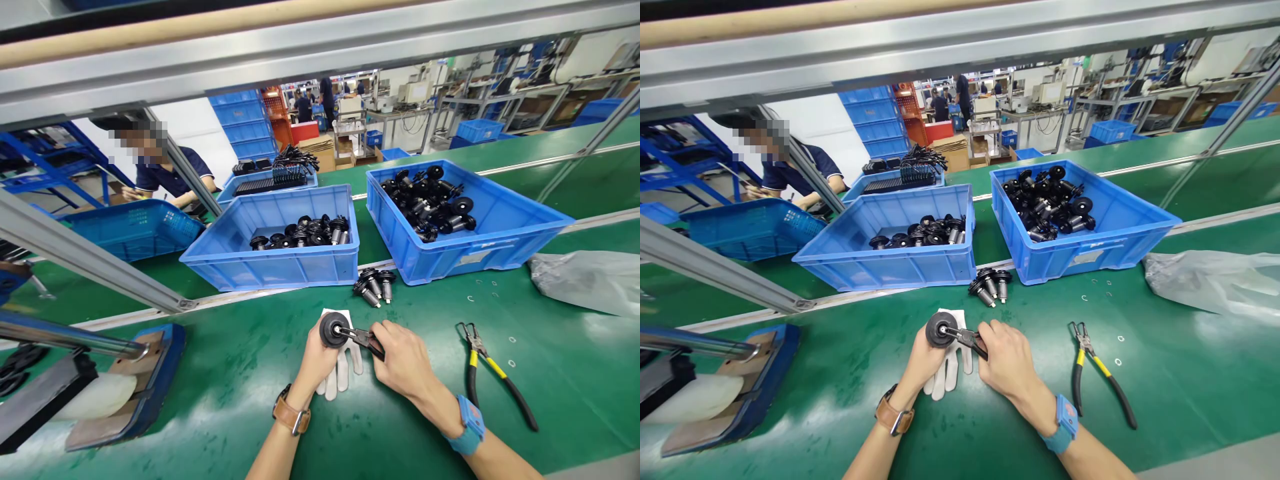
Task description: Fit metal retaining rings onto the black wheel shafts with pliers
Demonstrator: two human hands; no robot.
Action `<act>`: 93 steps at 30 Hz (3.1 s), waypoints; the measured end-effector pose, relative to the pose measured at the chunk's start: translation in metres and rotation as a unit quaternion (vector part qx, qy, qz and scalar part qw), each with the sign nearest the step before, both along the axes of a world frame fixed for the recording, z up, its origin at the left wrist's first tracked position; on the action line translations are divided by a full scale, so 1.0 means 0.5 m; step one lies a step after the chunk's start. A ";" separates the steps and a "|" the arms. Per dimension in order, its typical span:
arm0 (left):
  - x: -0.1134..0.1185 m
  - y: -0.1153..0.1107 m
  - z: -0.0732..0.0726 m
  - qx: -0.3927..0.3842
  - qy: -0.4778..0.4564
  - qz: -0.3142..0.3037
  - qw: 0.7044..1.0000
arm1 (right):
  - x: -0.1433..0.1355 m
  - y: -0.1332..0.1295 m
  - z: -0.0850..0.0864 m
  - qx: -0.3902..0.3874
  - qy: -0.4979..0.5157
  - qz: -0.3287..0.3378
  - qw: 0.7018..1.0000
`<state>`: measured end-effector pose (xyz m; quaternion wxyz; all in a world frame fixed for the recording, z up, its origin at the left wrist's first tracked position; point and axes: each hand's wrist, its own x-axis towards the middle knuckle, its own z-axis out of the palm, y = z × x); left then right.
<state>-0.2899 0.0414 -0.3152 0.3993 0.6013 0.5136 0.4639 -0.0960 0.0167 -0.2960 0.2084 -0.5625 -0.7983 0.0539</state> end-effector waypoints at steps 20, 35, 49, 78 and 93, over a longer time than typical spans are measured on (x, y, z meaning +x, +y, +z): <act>-0.007 0.005 -0.015 0.098 0.054 -0.028 0.993 | -0.004 -0.009 0.014 -0.055 -0.046 -0.029 0.997; -0.006 0.004 -0.009 0.104 0.057 -0.027 0.993 | -0.002 -0.009 0.010 -0.086 -0.058 -0.032 0.994; -0.002 0.006 -0.012 0.112 0.068 -0.006 0.991 | -0.009 0.001 0.003 -0.074 -0.063 -0.028 0.995; 0.007 -0.006 -0.024 0.127 0.077 0.096 0.984 | -0.045 -0.035 0.003 -0.088 -0.034 -0.091 0.991; 0.013 -0.002 -0.010 0.049 -0.007 0.062 0.997 | -0.043 -0.037 0.004 -0.051 -0.046 -0.094 0.993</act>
